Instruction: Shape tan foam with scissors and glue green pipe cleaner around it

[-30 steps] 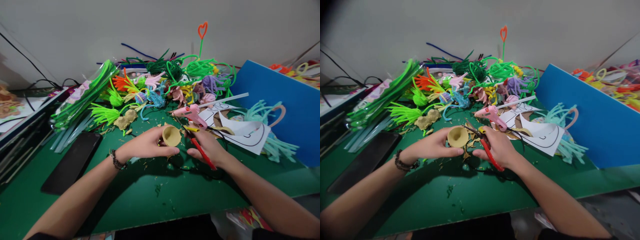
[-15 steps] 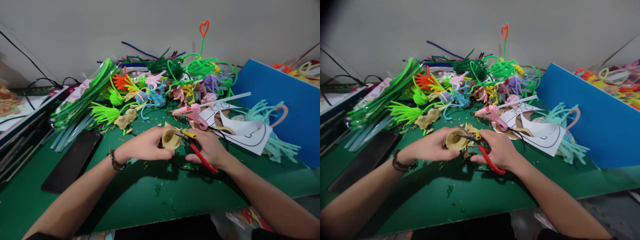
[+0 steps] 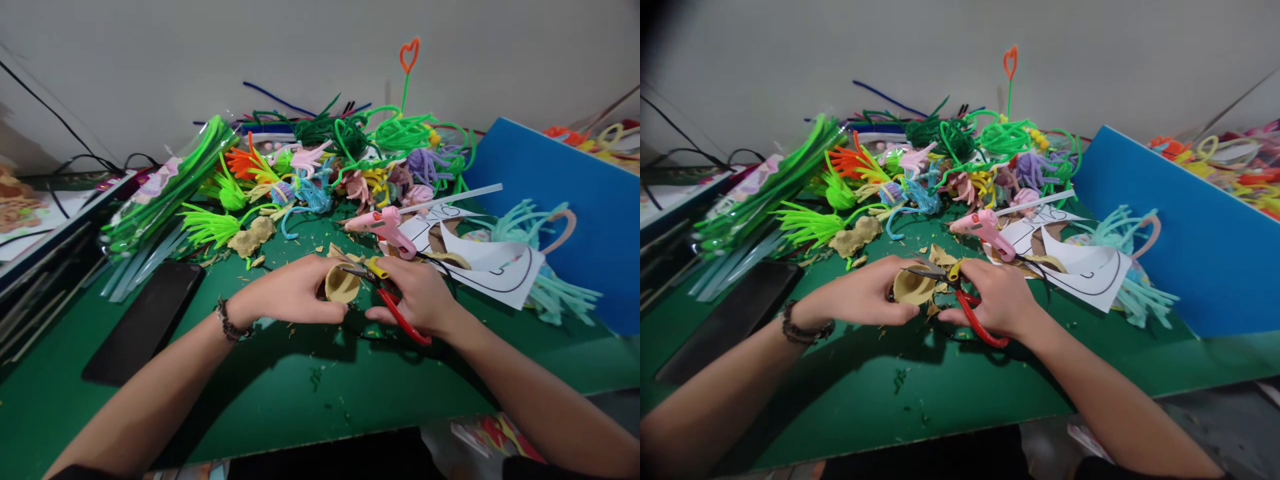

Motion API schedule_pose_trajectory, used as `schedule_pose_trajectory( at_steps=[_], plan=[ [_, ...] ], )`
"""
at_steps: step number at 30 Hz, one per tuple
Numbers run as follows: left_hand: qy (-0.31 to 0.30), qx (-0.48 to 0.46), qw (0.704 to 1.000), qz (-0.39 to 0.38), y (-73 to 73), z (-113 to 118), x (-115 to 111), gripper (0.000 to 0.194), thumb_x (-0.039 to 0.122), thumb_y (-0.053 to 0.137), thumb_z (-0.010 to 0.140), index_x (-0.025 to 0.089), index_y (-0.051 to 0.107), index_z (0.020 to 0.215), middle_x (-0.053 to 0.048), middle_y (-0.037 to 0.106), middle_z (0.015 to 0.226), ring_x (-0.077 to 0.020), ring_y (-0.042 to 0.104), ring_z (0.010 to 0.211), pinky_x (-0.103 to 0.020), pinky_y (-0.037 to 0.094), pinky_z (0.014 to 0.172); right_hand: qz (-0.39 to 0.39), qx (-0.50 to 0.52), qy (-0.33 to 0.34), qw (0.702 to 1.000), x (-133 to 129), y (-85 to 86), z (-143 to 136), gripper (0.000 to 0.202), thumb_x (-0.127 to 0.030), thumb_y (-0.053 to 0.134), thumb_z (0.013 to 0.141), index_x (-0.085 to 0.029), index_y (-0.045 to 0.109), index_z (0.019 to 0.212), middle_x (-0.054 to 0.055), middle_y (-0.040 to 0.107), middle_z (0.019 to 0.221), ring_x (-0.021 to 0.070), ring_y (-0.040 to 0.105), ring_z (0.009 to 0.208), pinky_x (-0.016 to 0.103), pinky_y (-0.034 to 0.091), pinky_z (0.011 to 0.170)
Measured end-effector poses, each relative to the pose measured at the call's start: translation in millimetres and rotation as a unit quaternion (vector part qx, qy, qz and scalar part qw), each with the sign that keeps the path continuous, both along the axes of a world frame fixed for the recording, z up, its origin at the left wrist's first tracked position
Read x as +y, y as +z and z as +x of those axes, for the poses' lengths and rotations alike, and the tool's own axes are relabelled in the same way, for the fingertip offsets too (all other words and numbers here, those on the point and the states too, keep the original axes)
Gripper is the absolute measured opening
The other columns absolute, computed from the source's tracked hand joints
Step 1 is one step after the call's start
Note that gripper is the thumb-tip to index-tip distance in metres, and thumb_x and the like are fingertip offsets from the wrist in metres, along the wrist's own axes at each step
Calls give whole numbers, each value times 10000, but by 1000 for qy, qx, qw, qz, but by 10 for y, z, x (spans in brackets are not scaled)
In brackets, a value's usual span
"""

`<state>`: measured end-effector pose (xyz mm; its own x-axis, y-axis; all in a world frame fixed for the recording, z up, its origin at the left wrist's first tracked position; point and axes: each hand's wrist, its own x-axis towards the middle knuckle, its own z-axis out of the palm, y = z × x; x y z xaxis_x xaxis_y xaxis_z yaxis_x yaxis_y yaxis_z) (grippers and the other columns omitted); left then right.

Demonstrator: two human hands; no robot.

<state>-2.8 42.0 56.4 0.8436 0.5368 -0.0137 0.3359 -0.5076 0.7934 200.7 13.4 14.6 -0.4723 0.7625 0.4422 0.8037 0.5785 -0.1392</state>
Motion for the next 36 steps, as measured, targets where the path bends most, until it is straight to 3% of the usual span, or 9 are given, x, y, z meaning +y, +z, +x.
schedule_pose_trajectory(
  at_steps=[10, 16, 21, 28, 36],
  plan=[
    [-13, -22, 997, -71, -46, -1, 10, 56, 180, 455, 674, 163, 402, 679, 58, 363, 603, -62, 343, 523, -175, 292, 450, 35, -17, 9, 999, -23, -9, -15, 662, -704, 167, 778, -169, 548, 697, 72, 618, 639, 167, 559, 543, 250, 319, 463],
    [-2, -26, 997, -78, -38, -4, 5, 67, 181, 479, 664, 161, 418, 681, 67, 354, 567, -57, 335, 492, -170, 268, 423, 17, -3, -1, 1000, -24, 26, -23, 625, -713, 175, 770, -194, 466, 577, 28, 520, 515, 123, 458, 451, 237, 264, 443],
    [19, -41, 998, -45, -59, 0, 18, 96, 202, 517, 665, 161, 436, 694, 56, 396, 597, -71, 369, 529, -183, 319, 472, -14, 77, -8, 997, -11, 61, -19, 562, -724, 232, 752, -217, 337, 532, -20, 407, 441, 101, 359, 406, 228, 263, 423],
    [102, -61, 992, 42, -63, 25, -23, 254, 384, 525, 771, 147, 504, 861, -13, 543, 768, -132, 492, 693, -237, 409, 613, -78, 79, -19, 994, -2, 24, 8, 616, -783, 287, 673, -196, 462, 739, 19, 510, 572, 163, 461, 500, 282, 343, 493],
    [109, -65, 990, 64, -60, 60, -52, 284, 389, 558, 762, 150, 534, 912, -30, 599, 805, -136, 526, 683, -229, 421, 600, -49, 60, -18, 997, -16, 15, 17, 616, -762, 263, 704, -186, 482, 719, 42, 548, 605, 165, 482, 524, 271, 332, 479]
  ],
)
